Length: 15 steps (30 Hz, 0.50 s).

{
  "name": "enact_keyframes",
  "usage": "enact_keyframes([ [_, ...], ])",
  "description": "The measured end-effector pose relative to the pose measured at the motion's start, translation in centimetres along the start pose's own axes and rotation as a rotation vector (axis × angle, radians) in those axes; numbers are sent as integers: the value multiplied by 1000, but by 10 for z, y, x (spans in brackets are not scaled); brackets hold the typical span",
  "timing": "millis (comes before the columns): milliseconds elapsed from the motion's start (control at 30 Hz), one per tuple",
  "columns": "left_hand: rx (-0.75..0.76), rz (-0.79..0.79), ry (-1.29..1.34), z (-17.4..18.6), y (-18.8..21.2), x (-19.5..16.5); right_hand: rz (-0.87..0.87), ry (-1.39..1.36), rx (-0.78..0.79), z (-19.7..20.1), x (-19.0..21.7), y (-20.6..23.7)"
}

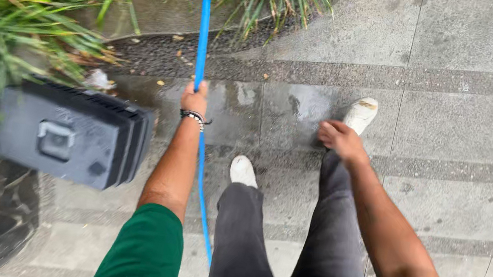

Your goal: The person holds a blue hose and sprays water onto plants in a raised garden bed, moving the stream across different planters. They briefly pick up a plastic wrapper and a spoon from the ground, place them in a trash bin, and resume watering the plants.

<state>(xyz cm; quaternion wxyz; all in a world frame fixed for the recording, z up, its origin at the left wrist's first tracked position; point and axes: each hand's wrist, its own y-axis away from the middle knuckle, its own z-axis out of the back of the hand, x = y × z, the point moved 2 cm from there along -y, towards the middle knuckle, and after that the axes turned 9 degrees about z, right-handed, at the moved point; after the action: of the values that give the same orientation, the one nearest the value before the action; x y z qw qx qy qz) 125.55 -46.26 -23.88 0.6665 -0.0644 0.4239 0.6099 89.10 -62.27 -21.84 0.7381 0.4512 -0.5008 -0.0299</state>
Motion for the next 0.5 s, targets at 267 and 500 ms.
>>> enact_keyframes([
  [267,-24,61,19,-146,-115,27,-285,36,-349,185,-110,-105],
  [500,-6,215,-380,-202,-124,43,-375,52,-226,257,-109,-164],
])
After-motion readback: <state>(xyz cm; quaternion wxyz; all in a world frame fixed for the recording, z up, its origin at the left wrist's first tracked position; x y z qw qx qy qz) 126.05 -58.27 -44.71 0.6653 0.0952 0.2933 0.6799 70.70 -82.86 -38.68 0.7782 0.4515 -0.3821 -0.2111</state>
